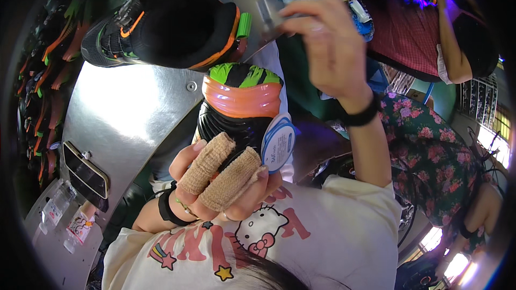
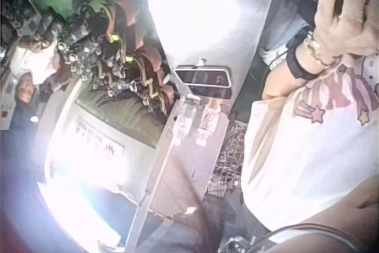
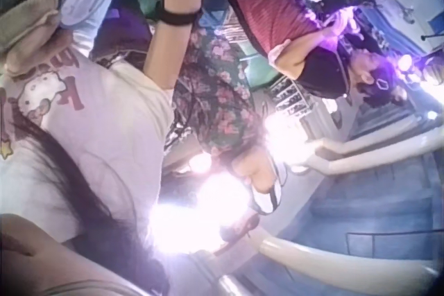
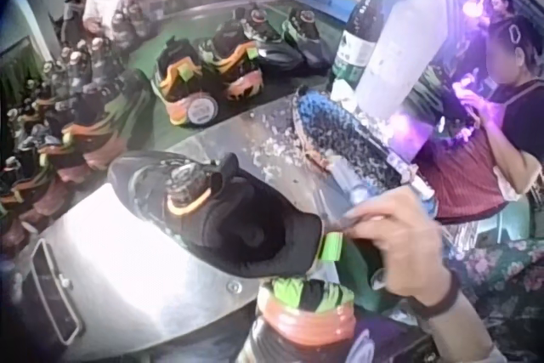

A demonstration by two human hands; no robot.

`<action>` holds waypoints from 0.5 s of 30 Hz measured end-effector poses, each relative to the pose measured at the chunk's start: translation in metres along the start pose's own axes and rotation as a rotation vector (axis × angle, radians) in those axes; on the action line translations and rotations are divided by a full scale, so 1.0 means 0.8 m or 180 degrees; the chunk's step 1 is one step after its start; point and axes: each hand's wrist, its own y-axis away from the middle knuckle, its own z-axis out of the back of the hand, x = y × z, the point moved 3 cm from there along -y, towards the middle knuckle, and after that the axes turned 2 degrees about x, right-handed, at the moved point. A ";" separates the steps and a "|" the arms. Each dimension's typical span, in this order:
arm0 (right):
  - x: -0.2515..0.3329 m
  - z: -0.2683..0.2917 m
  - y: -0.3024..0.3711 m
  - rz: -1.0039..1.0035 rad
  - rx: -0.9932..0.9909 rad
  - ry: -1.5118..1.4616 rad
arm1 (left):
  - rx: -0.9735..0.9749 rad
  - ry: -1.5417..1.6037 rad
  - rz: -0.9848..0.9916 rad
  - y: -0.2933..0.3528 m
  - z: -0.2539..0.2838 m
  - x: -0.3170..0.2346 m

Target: Applying adhesive using a syringe to bond shoe components at an assembly line.

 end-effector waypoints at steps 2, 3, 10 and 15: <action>0.008 0.029 0.007 -0.0349 -0.0269 -0.0004 | -0.0133 -0.0075 -0.0044 -0.006 -0.005 0.001; 0.010 0.039 0.010 -0.0681 -0.0322 0.0002 | -0.0150 -0.0119 -0.0035 -0.007 -0.007 0.001; 0.036 0.071 0.034 -0.1507 -0.0184 -0.0299 | 0.0097 -0.0298 -0.0193 -0.013 -0.010 -0.001; 0.085 0.122 0.030 -0.1888 -0.0109 -0.1338 | 0.0205 -0.0269 -0.0190 -0.015 -0.011 -0.004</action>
